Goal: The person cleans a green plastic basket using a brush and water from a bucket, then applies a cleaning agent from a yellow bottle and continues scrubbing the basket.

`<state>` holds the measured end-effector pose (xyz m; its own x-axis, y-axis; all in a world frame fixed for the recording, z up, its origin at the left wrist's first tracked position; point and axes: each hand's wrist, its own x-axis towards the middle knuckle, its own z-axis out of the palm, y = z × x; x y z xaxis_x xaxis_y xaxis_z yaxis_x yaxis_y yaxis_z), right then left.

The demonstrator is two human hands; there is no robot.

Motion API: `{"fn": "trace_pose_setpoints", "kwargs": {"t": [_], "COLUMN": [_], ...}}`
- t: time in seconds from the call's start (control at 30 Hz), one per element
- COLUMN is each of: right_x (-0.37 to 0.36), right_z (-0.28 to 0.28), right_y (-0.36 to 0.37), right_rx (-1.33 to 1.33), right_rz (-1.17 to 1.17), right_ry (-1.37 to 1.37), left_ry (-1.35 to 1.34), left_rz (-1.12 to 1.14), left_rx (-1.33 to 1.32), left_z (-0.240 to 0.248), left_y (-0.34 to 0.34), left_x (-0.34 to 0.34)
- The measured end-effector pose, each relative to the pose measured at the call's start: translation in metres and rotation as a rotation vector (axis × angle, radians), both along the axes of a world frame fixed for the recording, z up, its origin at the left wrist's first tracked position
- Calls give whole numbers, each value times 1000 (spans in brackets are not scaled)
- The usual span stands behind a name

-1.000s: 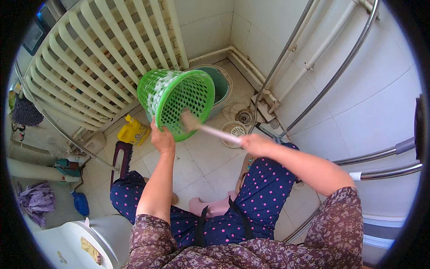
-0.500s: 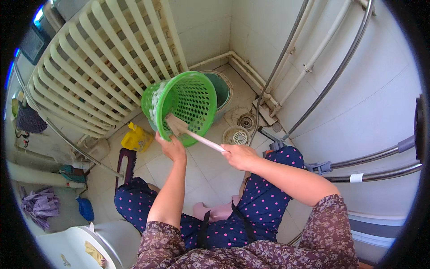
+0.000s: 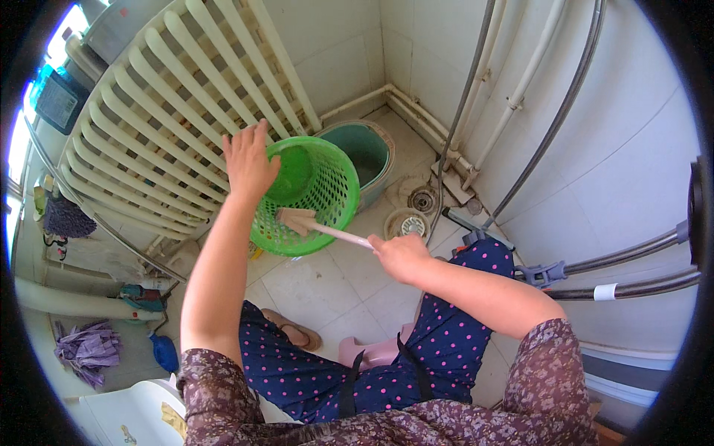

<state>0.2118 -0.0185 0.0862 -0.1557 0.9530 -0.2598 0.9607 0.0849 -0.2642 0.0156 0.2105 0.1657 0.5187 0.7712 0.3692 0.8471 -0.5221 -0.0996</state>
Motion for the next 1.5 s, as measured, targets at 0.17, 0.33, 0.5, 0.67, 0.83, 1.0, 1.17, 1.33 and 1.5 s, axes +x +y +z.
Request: {"fn": "trace_pose_setpoints", "kwargs": {"t": [0.17,0.33,0.5,0.67,0.83,1.0,1.17,1.33,1.5], "right_x": [7,25,27,-7,-24,-52,-69,-11,19], "right_z": [10,19,34,29,-4,-31,-42,-35,-17], "right_y": [4,31,72,105,96,71,75,83,123], "right_rx": [12,5,165,198,24,-476,-728,-240,300], "right_rz": [-18,-97,-116,-142,-260,-440,-545,-239,-81], "right_ry": [-59,-58,-167,-314,-120,580,1170,156,-379], "left_ry": [226,-293,-650,-862,-975,-1016,-1010,-929,-827], "left_rz": [-66,-85,11,63,90,139,91,248,130], "left_rx": [-348,-304,-16,176,75,29,45,-18,3], "left_z": [11,-18,-67,-110,-130,-125,-131,-129,-135], "left_y": [24,-7,-40,-75,-85,-83,-85,-84,-91], "left_x": [8,-35,-57,-42,-27,-23,-13,-25,-20]}}
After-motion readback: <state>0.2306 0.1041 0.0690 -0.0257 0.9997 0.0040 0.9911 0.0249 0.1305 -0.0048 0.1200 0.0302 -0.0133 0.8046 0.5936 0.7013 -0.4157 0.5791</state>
